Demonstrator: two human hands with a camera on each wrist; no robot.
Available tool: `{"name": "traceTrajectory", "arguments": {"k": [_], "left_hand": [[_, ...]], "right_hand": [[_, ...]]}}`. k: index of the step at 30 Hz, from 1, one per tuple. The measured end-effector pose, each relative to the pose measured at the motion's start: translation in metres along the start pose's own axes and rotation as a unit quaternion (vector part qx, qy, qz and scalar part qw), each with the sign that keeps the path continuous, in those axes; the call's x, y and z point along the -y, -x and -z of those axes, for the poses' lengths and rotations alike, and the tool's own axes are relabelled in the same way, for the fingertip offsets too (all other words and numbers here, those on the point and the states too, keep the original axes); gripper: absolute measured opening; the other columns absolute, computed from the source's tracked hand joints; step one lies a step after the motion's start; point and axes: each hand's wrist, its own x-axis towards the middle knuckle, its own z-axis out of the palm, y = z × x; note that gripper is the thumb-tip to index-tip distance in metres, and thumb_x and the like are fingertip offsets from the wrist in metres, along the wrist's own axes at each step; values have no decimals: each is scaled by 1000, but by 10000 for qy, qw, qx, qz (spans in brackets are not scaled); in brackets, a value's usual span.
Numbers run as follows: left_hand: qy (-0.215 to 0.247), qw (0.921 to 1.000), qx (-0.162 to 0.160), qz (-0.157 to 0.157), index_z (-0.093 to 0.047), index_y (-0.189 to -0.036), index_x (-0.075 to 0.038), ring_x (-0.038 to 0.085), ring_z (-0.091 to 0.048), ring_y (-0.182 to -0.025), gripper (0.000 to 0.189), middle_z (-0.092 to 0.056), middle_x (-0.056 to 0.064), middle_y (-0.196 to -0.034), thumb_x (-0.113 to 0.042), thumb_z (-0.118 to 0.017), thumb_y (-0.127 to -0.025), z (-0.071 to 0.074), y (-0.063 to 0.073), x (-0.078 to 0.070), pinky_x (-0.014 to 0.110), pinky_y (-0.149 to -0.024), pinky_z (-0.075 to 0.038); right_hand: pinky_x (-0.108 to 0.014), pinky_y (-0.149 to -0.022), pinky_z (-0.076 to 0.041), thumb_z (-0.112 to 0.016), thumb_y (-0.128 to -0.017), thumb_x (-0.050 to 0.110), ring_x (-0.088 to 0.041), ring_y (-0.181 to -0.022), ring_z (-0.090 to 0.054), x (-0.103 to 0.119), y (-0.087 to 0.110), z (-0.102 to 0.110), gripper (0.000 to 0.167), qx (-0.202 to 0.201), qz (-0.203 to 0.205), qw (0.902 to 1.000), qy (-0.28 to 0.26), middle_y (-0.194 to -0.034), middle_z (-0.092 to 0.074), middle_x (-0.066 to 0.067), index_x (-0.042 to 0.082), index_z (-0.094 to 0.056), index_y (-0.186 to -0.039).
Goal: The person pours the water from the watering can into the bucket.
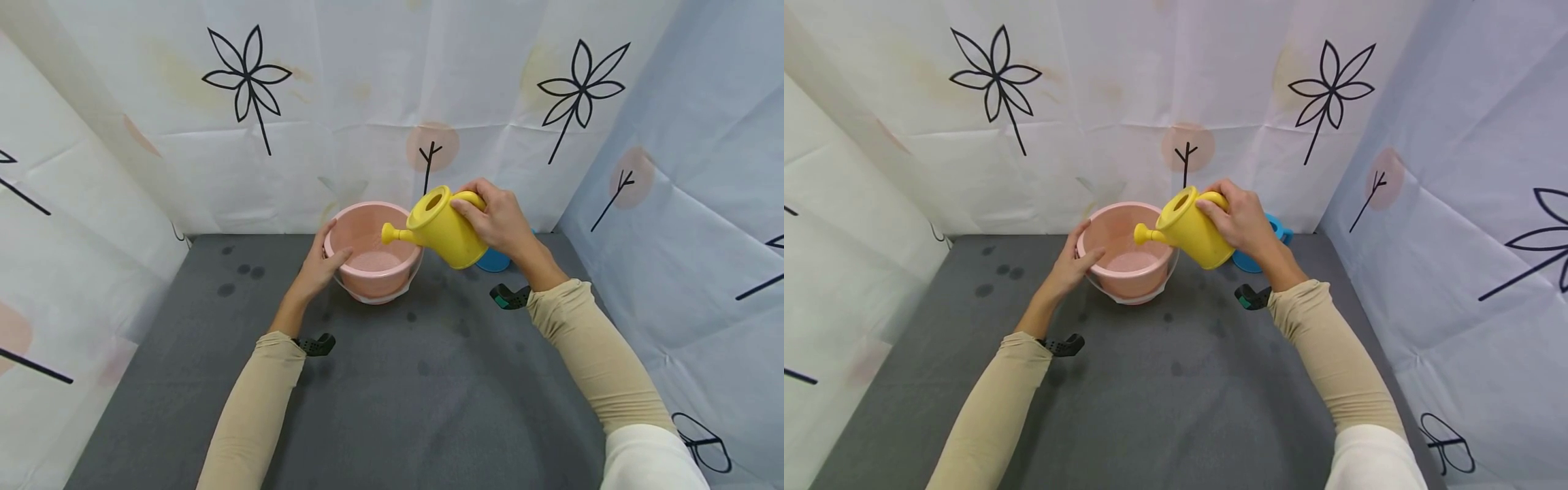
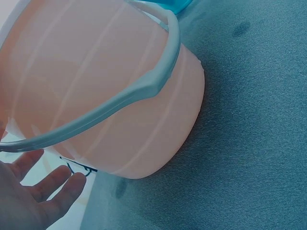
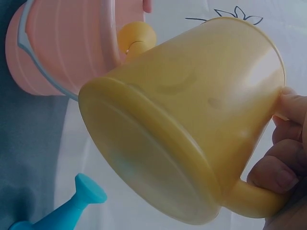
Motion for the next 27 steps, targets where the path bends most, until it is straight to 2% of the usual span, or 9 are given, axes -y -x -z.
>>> {"name": "traceTrajectory", "arguments": {"k": [6,27], "left_hand": [[79,9999,110,34,-10,-165,-17,40,-25,-154,82,-8,22,-170,-18,-60,-101,-1,11,-21,56,-120,-33],[176,9997,149,59,-10,-165,-18,38,-23,-155,82,-7,22,-170,-22,-60,-101,-1,13,-23,56,-120,-33]], "right_hand": [[-24,-64,-49,-64,-102,17,-25,-71,-63,-1,0,-1,24,-22,37,10000,-12,-96,-69,-19,-4,-62,-113],[-31,-66,-50,-64,-101,17,-24,-71,-60,-1,-2,0,25,26,113,9999,22,-95,-67,-19,-4,-61,-113]]}}
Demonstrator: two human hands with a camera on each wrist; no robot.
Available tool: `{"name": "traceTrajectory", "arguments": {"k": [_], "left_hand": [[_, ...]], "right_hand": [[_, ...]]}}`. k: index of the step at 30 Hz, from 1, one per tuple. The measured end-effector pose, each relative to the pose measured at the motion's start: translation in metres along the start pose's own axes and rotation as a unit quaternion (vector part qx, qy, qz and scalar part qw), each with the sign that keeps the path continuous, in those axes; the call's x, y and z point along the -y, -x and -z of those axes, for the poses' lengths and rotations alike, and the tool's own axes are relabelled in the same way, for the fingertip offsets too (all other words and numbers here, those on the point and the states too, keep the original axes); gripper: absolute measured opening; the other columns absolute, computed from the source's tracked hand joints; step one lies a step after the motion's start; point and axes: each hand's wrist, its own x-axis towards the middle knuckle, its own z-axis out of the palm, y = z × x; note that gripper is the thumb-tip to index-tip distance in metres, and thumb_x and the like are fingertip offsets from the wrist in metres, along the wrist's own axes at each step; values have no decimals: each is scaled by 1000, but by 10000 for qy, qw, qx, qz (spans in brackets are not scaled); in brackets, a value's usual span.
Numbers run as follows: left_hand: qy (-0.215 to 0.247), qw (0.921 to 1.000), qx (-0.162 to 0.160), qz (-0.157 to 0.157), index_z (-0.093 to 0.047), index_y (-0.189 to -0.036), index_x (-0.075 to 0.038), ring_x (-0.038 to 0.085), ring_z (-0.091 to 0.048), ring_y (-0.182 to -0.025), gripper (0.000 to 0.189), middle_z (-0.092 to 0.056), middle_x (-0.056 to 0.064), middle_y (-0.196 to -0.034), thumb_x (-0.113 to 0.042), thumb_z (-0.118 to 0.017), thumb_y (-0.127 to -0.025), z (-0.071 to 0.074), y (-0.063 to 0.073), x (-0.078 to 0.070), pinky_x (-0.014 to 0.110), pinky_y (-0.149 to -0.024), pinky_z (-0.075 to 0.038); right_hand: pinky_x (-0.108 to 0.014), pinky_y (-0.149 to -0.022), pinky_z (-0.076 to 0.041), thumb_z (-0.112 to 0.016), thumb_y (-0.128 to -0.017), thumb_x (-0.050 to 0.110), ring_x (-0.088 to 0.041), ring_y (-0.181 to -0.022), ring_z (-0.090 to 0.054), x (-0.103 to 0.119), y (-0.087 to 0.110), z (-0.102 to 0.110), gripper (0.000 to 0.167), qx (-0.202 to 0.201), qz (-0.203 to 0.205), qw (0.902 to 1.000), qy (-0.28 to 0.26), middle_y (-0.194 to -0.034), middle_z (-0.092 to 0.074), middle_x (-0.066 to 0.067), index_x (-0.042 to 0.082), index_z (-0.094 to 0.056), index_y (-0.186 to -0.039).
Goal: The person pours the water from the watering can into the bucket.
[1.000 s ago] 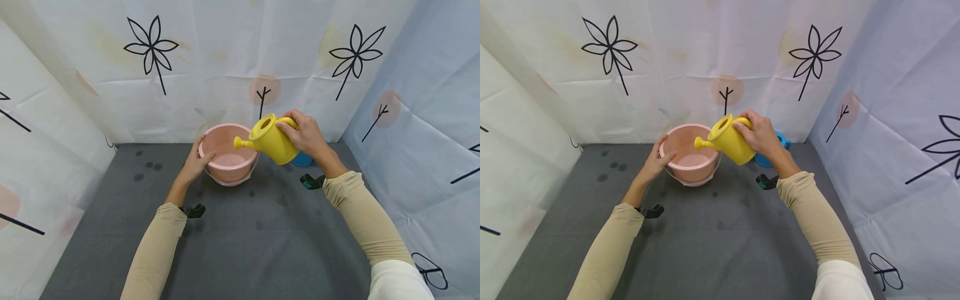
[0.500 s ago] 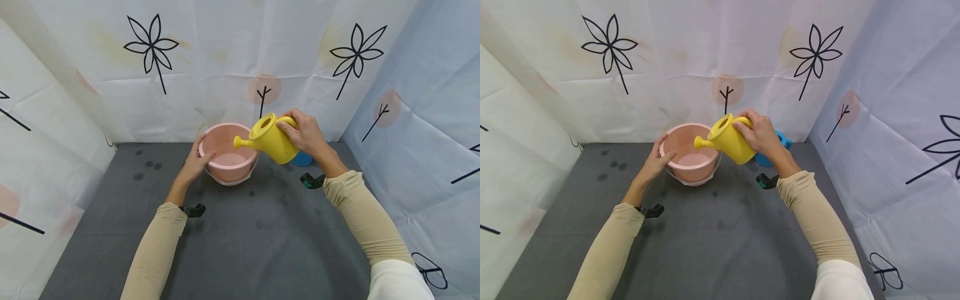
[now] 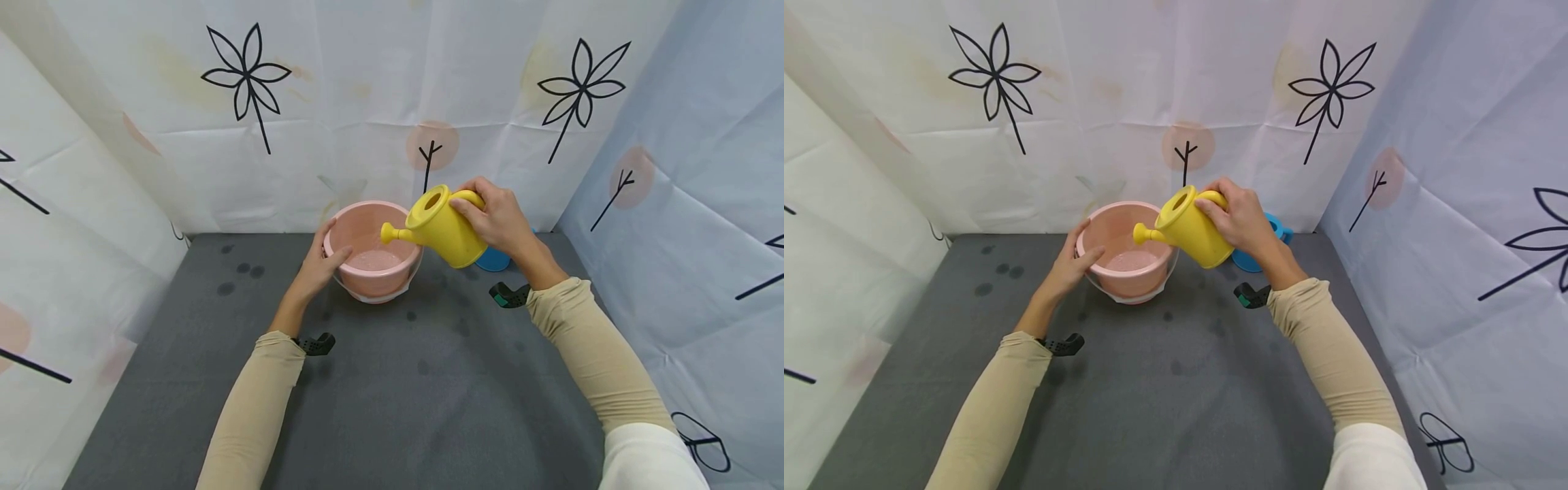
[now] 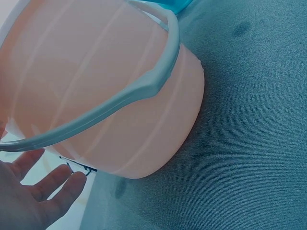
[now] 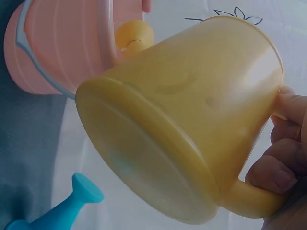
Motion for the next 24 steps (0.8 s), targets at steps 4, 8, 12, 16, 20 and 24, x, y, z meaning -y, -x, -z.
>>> {"name": "traceTrajectory", "arguments": {"k": [4,8,12,16,20,24], "left_hand": [[16,10000,20,-13,-9,-165,-18,38,-24,-155,82,-7,22,-170,-21,-60,-101,0,0,0,56,-119,-34],[-1,10000,25,-2,-9,-165,-18,39,-24,-155,82,-7,22,-170,-21,-59,-101,0,1,-1,57,-119,-34],[-2,10000,39,9,-9,-165,-19,39,-23,-155,82,-6,21,-170,-21,-59,-102,0,1,-1,57,-119,-34],[-5,10000,37,11,-9,-165,-20,39,-22,-156,81,-5,21,-170,-22,-59,-102,0,1,-1,57,-120,-33],[-15,10000,27,0,-9,-165,-20,38,-22,-156,81,-5,21,-170,-22,-59,-102,0,0,0,57,-120,-33],[-20,10000,18,13,-9,-165,-21,38,-22,-156,81,-6,21,-170,-22,-60,-102,0,1,0,57,-120,-33]], "right_hand": [[-32,-66,-50,-64,-102,17,-24,-71,-60,-1,0,0,25,43,-28,10000,-18,-95,-67,-19,-4,-61,-114],[-32,-66,-50,-64,-101,17,-24,-71,-60,0,-1,0,25,47,-5,10000,5,-95,-67,-19,-4,-61,-113],[-29,-66,-50,-65,-101,18,-25,-70,-61,1,-2,0,25,38,16,10000,32,-95,-68,-19,-4,-62,-113],[-25,-65,-49,-66,-100,18,-25,-70,-61,2,-3,1,26,57,-13,10000,40,-96,-69,-18,-4,-62,-113],[-24,-65,-49,-66,-100,18,-24,-70,-61,2,-3,1,26,77,-22,10000,44,-96,-69,-18,-4,-62,-113],[-22,-65,-49,-66,-100,18,-24,-70,-61,2,-3,1,26,72,-23,10000,47,-96,-69,-18,-4,-62,-113]]}}
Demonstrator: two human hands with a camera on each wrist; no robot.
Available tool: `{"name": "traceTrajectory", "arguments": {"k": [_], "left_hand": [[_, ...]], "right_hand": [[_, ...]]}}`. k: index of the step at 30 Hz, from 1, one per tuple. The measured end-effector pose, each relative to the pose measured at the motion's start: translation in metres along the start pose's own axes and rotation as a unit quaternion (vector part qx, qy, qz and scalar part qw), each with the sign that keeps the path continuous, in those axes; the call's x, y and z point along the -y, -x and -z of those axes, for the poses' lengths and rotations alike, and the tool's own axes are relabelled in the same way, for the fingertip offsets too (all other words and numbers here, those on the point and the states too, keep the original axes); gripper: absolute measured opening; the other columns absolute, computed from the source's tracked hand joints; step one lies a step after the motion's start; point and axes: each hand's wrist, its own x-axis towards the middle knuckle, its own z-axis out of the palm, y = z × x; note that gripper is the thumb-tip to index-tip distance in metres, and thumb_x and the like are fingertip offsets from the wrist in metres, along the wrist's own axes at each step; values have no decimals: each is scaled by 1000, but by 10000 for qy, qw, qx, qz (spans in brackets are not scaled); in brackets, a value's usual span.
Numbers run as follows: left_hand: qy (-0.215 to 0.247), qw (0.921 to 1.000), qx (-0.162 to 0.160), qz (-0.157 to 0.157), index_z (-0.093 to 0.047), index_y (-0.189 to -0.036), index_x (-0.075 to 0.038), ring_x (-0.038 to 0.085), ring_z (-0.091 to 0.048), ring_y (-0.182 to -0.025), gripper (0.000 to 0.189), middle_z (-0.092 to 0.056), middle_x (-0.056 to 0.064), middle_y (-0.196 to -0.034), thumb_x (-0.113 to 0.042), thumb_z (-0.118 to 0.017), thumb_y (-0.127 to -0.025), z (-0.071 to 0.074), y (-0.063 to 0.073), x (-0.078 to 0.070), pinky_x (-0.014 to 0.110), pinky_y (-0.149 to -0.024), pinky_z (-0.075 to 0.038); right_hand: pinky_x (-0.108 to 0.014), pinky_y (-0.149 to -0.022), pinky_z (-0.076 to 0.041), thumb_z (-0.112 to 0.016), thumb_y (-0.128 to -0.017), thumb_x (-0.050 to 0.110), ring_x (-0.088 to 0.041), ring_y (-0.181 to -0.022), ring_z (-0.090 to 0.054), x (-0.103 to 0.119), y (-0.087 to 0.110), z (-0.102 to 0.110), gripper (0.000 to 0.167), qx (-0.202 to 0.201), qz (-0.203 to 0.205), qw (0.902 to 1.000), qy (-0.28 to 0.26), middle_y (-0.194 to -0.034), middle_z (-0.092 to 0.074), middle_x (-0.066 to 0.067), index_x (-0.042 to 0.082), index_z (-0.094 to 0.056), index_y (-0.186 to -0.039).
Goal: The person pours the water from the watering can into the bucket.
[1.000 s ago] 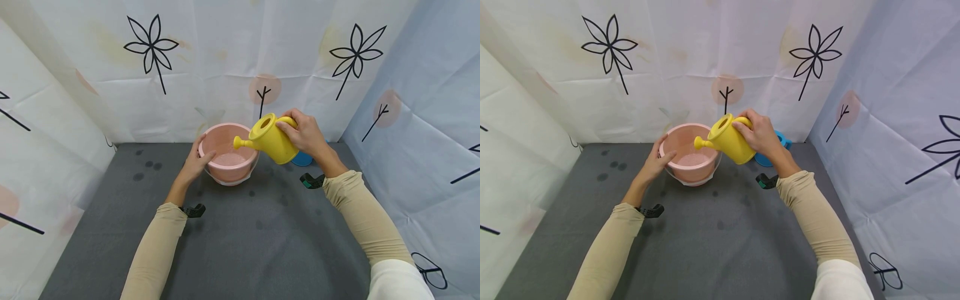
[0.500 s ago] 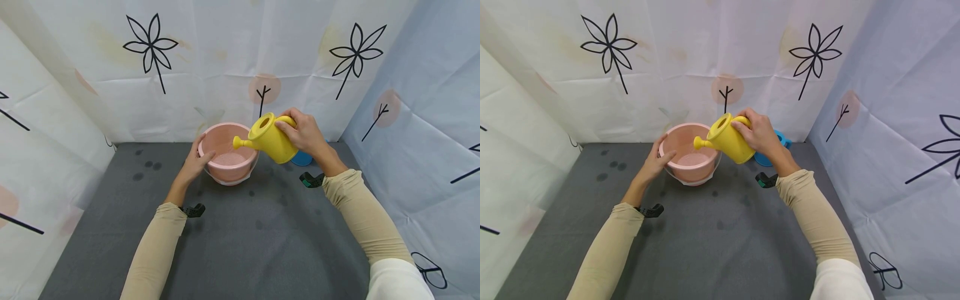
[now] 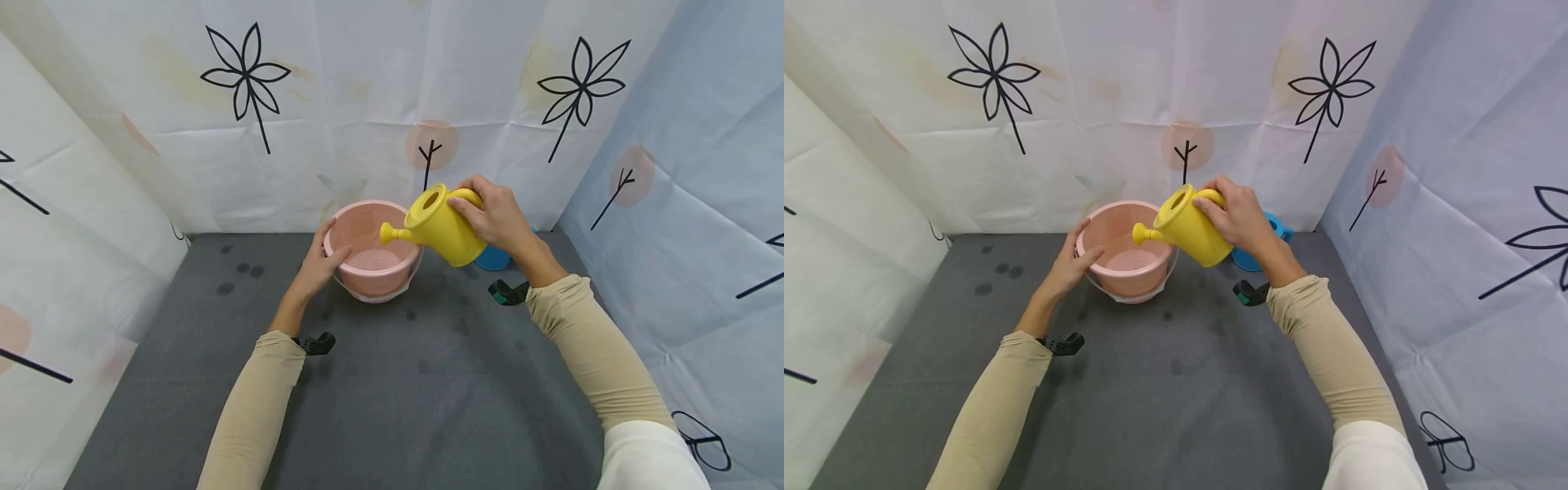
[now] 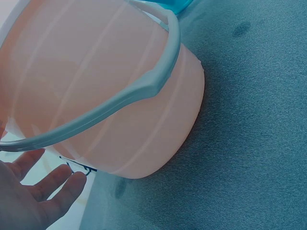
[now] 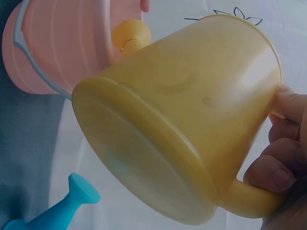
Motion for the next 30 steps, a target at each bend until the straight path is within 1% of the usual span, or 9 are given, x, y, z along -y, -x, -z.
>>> {"name": "traceTrajectory", "arguments": {"k": [8,13,23,27,30], "left_hand": [[-9,10000,-29,18,-10,-165,-20,38,-23,-156,81,-6,21,-170,-23,-60,-101,0,0,0,56,-120,-33],[-34,10000,-39,58,-10,-165,-20,38,-23,-156,81,-6,21,-170,-24,-60,-102,0,0,1,55,-120,-33],[-74,10000,-59,-25,-11,-165,-18,39,-25,-155,81,-8,21,-170,-23,-61,-101,0,0,0,56,-119,-34],[-55,9999,-85,-12,-12,-165,-19,38,-25,-155,81,-9,21,-170,-22,-61,-101,0,0,0,55,-120,-34],[-43,9999,-95,-6,-12,-165,-20,37,-24,-155,81,-9,20,-170,-21,-61,-101,0,-1,0,55,-120,-33]], "right_hand": [[-25,-65,-49,-66,-101,18,-24,-70,-61,0,-1,-1,25,10,21,10000,15,-96,-69,-18,-3,-63,-113],[-24,-65,-50,-65,-101,18,-25,-71,-63,0,-2,-1,25,43,41,10000,15,-97,-70,-18,-3,-63,-113],[-29,-65,-51,-65,-101,17,-24,-69,-62,0,-3,0,25,68,108,9999,21,-96,-69,-19,-4,-62,-114],[-28,-65,-51,-65,-101,17,-24,-69,-62,0,-3,0,25,91,138,9999,29,-96,-69,-18,-4,-62,-114],[-25,-64,-50,-65,-101,17,-23,-69,-61,0,-4,0,25,101,155,9998,39,-95,-69,-18,-4,-62,-114]]}}
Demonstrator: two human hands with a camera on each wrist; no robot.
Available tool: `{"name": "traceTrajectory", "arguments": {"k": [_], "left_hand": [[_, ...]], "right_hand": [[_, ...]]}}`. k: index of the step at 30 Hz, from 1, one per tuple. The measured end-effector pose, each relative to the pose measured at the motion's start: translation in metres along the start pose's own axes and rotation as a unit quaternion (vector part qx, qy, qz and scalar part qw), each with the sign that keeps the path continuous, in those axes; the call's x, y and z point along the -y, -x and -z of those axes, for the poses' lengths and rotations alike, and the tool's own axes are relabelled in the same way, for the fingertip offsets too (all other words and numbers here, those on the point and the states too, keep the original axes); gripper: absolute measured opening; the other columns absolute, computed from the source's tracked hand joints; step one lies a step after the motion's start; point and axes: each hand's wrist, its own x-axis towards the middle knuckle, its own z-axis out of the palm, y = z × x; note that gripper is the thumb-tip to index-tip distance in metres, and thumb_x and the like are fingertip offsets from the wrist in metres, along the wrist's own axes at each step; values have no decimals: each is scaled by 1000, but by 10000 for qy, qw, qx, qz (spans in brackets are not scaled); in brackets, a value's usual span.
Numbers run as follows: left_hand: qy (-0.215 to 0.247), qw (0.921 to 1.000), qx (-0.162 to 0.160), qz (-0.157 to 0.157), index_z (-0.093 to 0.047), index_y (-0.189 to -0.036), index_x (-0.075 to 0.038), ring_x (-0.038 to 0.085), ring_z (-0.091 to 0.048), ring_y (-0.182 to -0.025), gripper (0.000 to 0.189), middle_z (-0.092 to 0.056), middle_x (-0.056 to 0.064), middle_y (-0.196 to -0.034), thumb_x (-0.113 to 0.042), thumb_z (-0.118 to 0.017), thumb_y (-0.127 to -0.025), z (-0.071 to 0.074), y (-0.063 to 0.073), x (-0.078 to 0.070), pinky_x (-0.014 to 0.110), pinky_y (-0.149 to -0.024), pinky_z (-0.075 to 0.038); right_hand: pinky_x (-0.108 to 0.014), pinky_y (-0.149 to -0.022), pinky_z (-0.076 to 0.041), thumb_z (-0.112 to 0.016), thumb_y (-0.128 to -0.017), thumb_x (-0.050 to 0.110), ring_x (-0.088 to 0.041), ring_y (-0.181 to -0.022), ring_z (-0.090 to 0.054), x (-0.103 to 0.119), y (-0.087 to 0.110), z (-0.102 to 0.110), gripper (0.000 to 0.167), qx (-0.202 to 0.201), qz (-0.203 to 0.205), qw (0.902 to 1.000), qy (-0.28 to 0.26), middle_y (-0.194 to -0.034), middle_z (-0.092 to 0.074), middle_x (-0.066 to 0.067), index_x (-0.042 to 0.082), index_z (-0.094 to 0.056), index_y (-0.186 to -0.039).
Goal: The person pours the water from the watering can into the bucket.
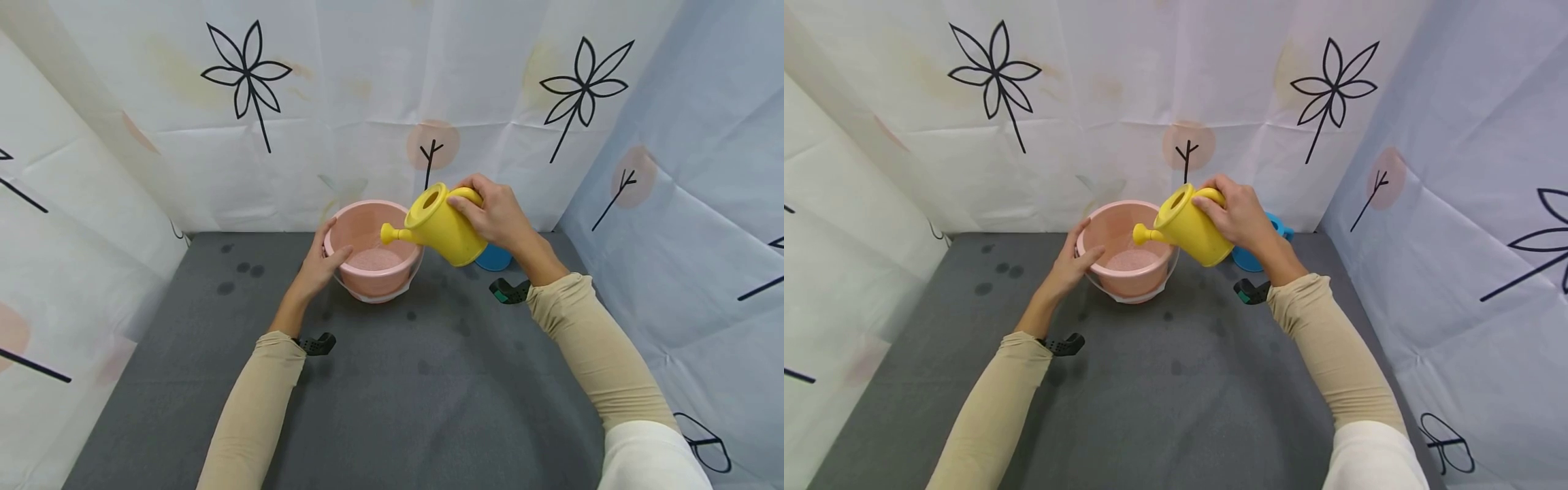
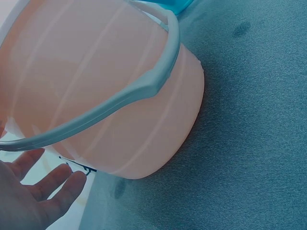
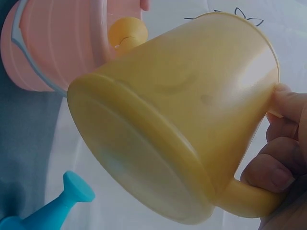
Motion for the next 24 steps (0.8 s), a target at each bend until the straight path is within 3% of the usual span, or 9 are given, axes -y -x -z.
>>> {"name": "traceTrajectory", "arguments": {"k": [5,12,24], "left_hand": [[52,10000,2,42,-12,-165,-20,38,-23,-155,81,-8,20,-170,-21,-61,-101,-1,0,0,55,-120,-33],[60,10000,11,10,-11,-165,-19,38,-21,-156,81,-7,21,-170,-19,-60,-101,0,0,-1,56,-120,-33],[108,9999,95,-60,-10,-165,-17,39,-23,-155,81,-7,21,-170,-17,-59,-100,1,0,0,57,-119,-33]], "right_hand": [[-21,-63,-48,-65,-101,17,-23,-68,-60,0,0,0,25,11,-33,10000,9,-95,-69,-18,-4,-62,-113],[-26,-65,-49,-66,-100,17,-23,-69,-60,1,-3,1,25,45,-32,10000,43,-97,-69,-18,-4,-62,-115],[-18,-64,-47,-65,-101,18,-22,-69,-60,4,-5,1,26,127,-133,9998,28,-98,-69,-18,-3,-63,-115]]}}
